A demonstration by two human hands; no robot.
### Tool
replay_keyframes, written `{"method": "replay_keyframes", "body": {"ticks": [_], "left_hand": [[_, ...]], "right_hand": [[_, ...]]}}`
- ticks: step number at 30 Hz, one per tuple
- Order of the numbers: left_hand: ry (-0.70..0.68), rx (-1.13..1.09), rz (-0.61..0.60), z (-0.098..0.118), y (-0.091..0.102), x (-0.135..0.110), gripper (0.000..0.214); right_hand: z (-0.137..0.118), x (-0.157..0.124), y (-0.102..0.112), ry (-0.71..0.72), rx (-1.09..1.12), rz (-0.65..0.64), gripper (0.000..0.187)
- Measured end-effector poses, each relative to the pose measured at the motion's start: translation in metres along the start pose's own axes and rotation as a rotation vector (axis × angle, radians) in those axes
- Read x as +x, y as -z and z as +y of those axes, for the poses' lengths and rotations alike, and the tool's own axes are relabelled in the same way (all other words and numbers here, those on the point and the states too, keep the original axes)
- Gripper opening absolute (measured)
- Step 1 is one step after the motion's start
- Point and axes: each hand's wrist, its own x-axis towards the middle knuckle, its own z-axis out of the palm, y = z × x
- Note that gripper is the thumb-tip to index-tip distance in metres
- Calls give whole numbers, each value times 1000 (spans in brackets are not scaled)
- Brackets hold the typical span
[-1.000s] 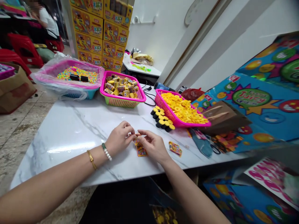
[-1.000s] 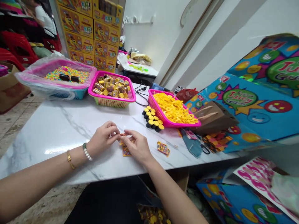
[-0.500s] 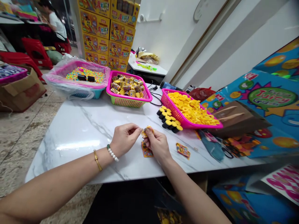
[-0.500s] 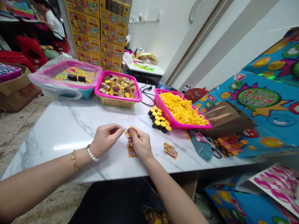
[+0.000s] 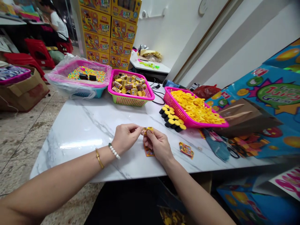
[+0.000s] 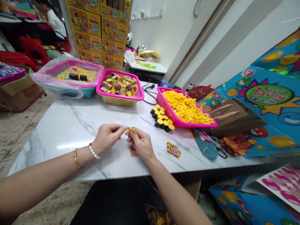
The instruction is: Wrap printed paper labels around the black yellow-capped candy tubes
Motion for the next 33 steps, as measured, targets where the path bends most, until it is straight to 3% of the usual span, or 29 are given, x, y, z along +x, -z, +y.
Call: {"method": "replay_keyframes", "body": {"ticks": [5,11,18,23,26,29,33], "left_hand": [[95,-150,-43,-6,-4,1,25],[-216,79,46,0,-3,-6,8],[-235,125,29,-5,2,4,6],[-395,89,-10,-4,8,5,7],[-463,93,-53,-2,11,5,10],[-350,119,-79,-3,11,7,12],[34,-79,-155,-6,11,13,28]], "right_hand": [[9,1,2,50,-116,-9,45],[8,2,-1,122,-165,16,48],[-3,1,-4,70,-79,-34,43],[3,9,3,41,73,83,35],[4,12,6,6,129,85,35],[2,8,5,74,18,118,31],[-1,-3,-2,316,-298,182,21]]}}
